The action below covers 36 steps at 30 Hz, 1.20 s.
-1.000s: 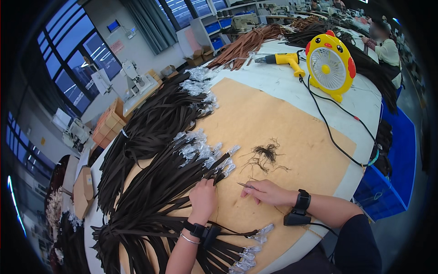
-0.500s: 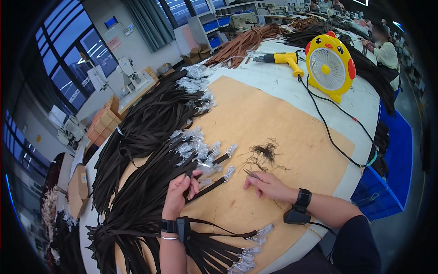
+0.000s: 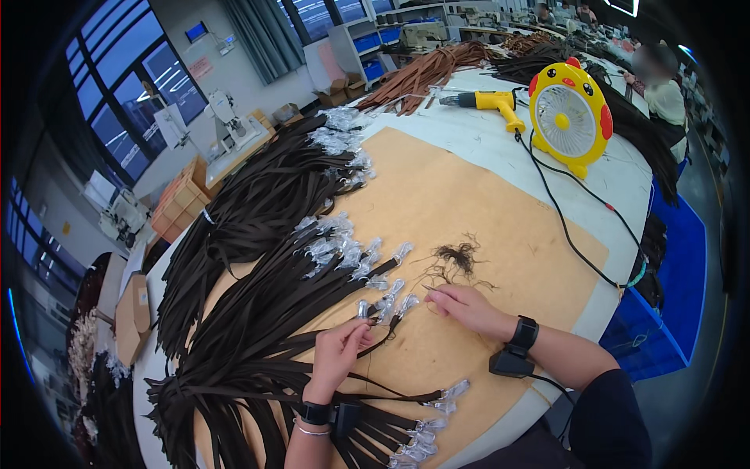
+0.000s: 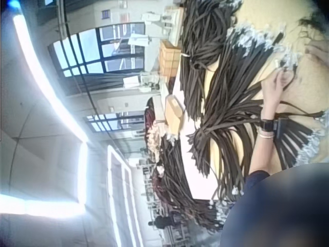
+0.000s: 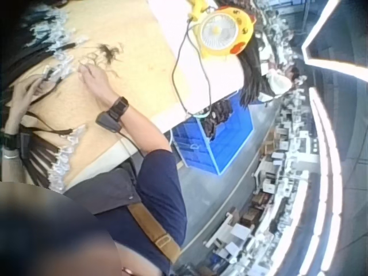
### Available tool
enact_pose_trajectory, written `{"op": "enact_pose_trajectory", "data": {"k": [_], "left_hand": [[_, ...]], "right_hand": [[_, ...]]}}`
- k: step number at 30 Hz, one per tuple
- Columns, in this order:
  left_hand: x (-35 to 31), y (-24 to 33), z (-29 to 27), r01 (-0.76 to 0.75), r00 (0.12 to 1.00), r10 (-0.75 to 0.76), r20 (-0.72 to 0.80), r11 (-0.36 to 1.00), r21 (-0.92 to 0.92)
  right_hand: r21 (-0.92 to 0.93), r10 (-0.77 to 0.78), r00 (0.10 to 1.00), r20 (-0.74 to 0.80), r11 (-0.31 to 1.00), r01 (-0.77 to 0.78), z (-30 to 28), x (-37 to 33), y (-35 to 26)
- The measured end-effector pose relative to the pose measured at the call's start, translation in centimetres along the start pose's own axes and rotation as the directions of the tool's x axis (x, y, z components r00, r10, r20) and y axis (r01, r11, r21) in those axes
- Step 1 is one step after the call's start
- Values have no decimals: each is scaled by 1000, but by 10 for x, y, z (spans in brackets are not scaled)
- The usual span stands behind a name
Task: Trim and attach small metal clips to the ends of long leather straps on a work table.
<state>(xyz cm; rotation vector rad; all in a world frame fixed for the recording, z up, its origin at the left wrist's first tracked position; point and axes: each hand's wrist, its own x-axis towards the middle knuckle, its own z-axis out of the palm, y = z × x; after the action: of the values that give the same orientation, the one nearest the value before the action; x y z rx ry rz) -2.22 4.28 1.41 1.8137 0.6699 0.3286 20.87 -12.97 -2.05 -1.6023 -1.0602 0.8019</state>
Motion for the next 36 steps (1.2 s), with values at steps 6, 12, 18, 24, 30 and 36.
{"op": "enact_pose_trajectory", "data": {"k": [6, 12, 18, 24, 30, 36], "left_hand": [[12, -6, -4, -315, 876, 482, 20, 539, 781], [6, -4, -8, -423, 874, 470, 125, 606, 673], [10, -9, -3, -374, 877, 480, 23, 653, 659], [22, -24, 2, -319, 826, 526, -202, 732, 602], [31, -47, 1, -166, 863, 281, -419, 942, 291], [29, -45, 0, -226, 889, 175, -423, 971, -73]], "right_hand": [[-492, -312, 950, 0, 827, 272, 4, -5, -14], [-658, -302, 935, 185, 669, 346, 19, 1, -68], [-662, -325, 922, 209, 647, 379, 40, 29, -26], [-787, -207, 935, 289, 504, 355, 38, 19, -31], [-815, -248, 921, 301, 435, 383, 32, 18, -56], [-777, -398, 883, 248, 463, 427, 45, 28, -52]]}}
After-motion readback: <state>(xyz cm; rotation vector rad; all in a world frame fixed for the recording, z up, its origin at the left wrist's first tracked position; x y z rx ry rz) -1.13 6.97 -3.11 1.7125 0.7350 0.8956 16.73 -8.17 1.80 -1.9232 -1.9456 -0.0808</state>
